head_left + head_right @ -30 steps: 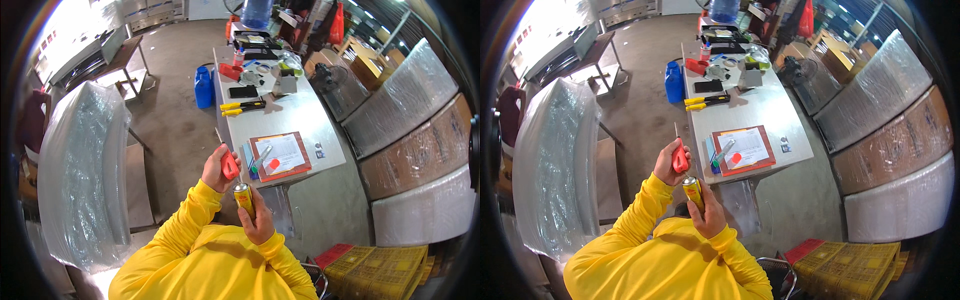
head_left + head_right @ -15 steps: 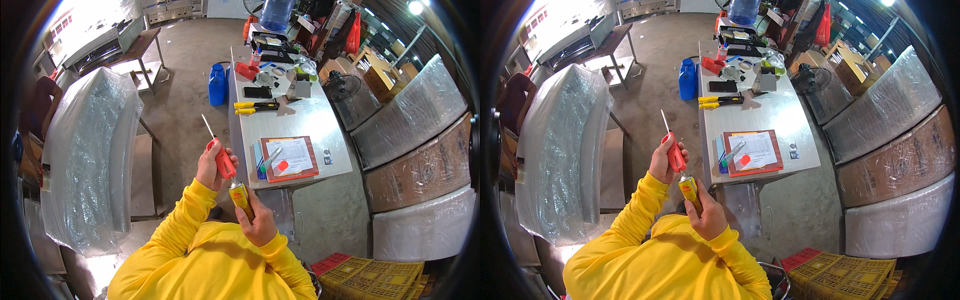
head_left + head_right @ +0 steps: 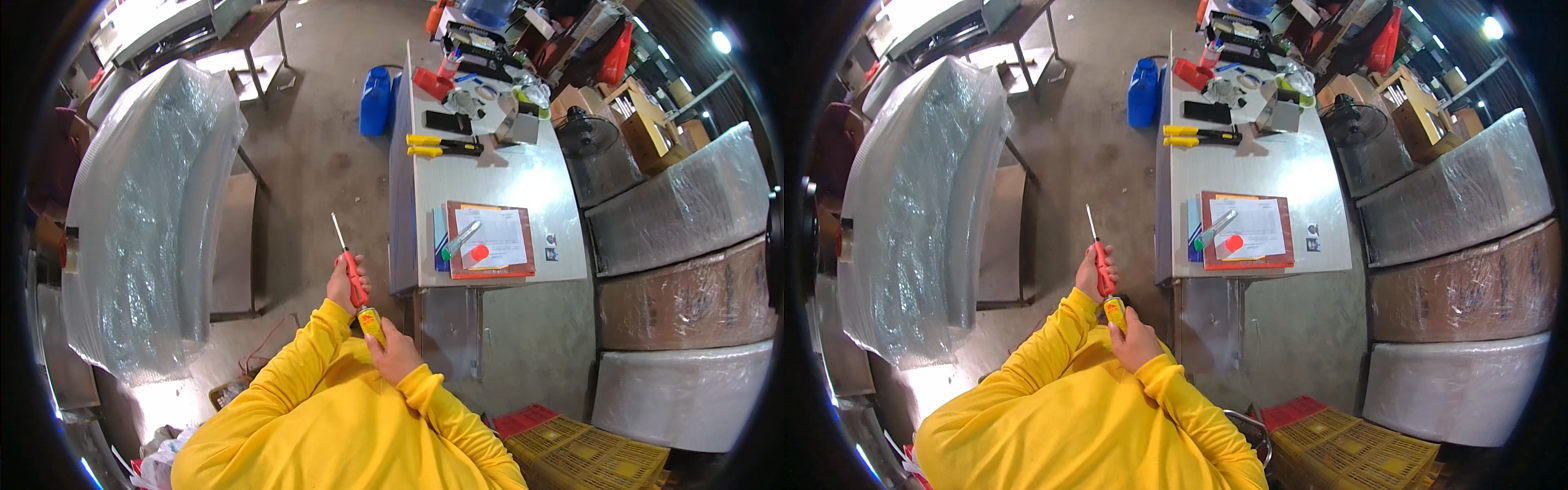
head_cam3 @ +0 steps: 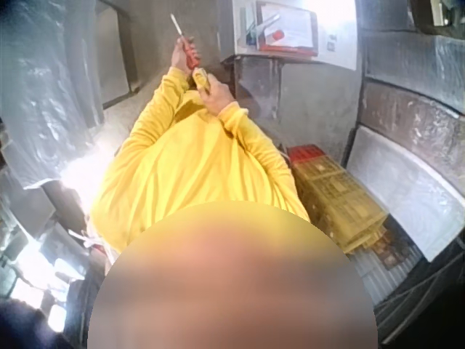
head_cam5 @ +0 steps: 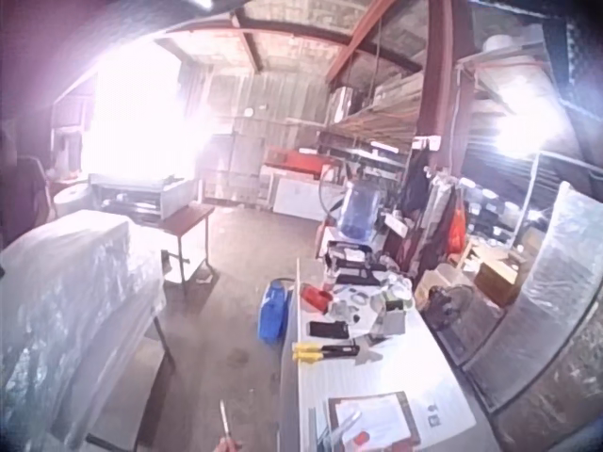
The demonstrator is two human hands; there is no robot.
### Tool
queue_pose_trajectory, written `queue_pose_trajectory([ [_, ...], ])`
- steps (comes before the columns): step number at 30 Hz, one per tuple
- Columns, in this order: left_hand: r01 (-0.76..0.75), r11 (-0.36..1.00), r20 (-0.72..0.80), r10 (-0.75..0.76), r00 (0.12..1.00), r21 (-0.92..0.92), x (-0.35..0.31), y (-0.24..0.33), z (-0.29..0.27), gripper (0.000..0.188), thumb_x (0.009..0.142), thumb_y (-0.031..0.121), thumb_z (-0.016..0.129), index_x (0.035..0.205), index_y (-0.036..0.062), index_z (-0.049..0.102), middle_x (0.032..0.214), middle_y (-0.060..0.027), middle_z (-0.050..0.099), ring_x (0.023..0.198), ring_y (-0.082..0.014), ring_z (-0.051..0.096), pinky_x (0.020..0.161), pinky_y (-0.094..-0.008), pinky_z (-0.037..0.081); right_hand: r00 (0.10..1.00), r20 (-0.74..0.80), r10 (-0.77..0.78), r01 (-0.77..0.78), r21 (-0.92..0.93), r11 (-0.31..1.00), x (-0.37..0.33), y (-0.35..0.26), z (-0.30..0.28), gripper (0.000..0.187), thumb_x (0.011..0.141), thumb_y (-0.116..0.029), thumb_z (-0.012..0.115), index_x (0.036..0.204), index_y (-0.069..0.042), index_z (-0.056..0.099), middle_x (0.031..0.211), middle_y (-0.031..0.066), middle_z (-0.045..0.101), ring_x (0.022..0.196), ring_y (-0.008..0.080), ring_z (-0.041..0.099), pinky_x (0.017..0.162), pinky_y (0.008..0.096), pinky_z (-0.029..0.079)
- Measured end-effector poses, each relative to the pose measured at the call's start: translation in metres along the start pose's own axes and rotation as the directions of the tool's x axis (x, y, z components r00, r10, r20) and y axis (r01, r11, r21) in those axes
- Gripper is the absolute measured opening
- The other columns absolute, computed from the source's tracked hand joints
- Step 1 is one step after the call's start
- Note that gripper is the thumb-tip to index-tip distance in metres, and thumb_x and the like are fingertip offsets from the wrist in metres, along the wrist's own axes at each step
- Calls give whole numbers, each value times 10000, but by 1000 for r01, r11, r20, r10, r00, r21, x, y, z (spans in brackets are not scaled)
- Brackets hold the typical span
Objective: The person retrieves a long-reach lighter, ignites it, and lights each burner on a three-burner commercial gas stove. The person adjusts the knobs to control the flame and confirms ignition on all burners.
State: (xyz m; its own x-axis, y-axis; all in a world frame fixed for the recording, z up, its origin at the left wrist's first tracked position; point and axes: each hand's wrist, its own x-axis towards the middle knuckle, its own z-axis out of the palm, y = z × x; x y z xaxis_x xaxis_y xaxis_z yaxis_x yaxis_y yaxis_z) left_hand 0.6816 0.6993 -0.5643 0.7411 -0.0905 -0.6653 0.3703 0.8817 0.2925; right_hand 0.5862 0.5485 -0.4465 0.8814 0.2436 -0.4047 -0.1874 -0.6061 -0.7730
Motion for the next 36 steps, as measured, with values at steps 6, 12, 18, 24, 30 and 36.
queue_pose_trajectory([
  [6,124,967,-113,-152,982,-223,19,-36,-81,434,1018,521,395,1061,127,570,736,14,516,551,-118,486,498,-280,454,969,173,176,-158,-111,981,11,14,20,351,929,-318,567,1025,16,523,983,321,637,967,504,597,842,543,467],
  [12,122,950,-145,-169,975,-288,18,-46,-98,439,1011,533,405,1047,127,569,723,12,523,549,-120,492,496,-280,456,951,197,239,-205,-178,963,16,11,25,356,931,-334,559,1037,6,542,1015,303,641,992,499,593,856,522,470],
  [18,124,945,-158,-179,971,-304,16,-46,-98,441,1010,532,413,1041,120,566,722,13,520,552,-124,488,498,-281,456,939,220,265,-230,-173,958,18,9,24,361,931,-334,558,1063,3,548,1011,301,643,997,495,595,855,522,471],
  [24,117,958,-203,-173,964,-262,16,-45,-92,437,1006,534,422,1038,123,566,714,15,519,542,-121,484,488,-278,448,943,202,265,-233,-171,957,17,10,25,359,931,-334,558,1049,5,550,1003,296,644,995,493,595,850,524,471],
  [30,157,956,-173,-203,964,-249,17,-44,-90,432,1009,532,416,1031,127,566,711,19,516,541,-113,480,486,-275,444,948,180,263,-233,-169,958,15,12,26,360,926,-328,561,1039,13,537,992,304,640,982,495,596,844,531,470],
  [36,171,959,-181,-214,960,-228,16,-45,-91,433,1008,537,415,1018,132,567,708,21,513,542,-111,480,487,-273,441,948,191,256,-227,-158,961,12,12,26,379,922,-321,565,1070,25,524,984,319,640,967,492,608,841,534,479],
])
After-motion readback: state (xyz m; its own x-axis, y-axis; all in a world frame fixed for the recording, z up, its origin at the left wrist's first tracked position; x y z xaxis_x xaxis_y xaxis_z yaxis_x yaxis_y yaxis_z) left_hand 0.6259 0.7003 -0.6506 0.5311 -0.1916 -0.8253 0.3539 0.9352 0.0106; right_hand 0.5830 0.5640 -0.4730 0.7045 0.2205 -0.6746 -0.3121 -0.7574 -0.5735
